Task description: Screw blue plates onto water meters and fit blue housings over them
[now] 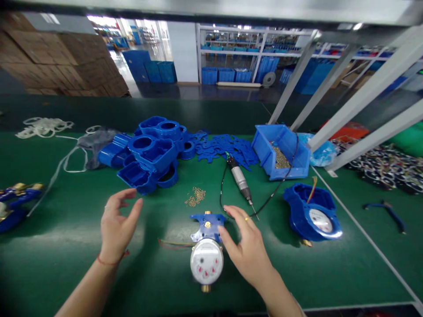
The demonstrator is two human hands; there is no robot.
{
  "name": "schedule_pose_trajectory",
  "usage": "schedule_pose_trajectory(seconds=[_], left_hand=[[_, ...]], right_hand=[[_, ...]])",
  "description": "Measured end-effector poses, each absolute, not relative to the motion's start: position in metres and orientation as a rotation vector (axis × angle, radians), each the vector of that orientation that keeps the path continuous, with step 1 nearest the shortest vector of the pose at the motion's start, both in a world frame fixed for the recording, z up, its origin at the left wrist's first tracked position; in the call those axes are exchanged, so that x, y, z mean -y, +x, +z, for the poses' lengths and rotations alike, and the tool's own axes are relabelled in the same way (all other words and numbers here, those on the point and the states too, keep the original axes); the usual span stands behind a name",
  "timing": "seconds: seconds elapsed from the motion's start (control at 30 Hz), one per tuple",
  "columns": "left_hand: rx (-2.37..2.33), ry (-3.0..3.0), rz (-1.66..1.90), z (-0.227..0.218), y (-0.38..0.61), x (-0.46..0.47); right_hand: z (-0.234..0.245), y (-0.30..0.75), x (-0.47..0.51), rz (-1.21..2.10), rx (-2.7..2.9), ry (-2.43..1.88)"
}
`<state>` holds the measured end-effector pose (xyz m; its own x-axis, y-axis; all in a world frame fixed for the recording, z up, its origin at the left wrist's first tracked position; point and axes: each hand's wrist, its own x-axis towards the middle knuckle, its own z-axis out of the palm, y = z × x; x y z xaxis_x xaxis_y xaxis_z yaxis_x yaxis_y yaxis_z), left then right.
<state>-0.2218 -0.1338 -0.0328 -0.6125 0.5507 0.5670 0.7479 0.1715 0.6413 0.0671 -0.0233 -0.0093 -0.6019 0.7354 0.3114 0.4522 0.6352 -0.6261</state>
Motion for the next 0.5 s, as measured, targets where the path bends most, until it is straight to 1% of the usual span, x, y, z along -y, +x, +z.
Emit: schedule_pose_trajectory(seconds=[0.17,0.27,0.5], left_hand=[[2.306,-1.541,-1.633,-0.049,-0.190,0.139],[2.306,-1.604,-1.731,-0.063,-0.164,0.147],[2.377,-1.370,-2.035,-0.085,-0.152,0.152]], right_hand=[[-0.016,0.061,0.018,0.711,2.220,-0.971],[-0.019,0.060,0.024,0.774,2.224,-0.980],[-0.015,0.057,0.014,0.769,2.245,-0.945]])
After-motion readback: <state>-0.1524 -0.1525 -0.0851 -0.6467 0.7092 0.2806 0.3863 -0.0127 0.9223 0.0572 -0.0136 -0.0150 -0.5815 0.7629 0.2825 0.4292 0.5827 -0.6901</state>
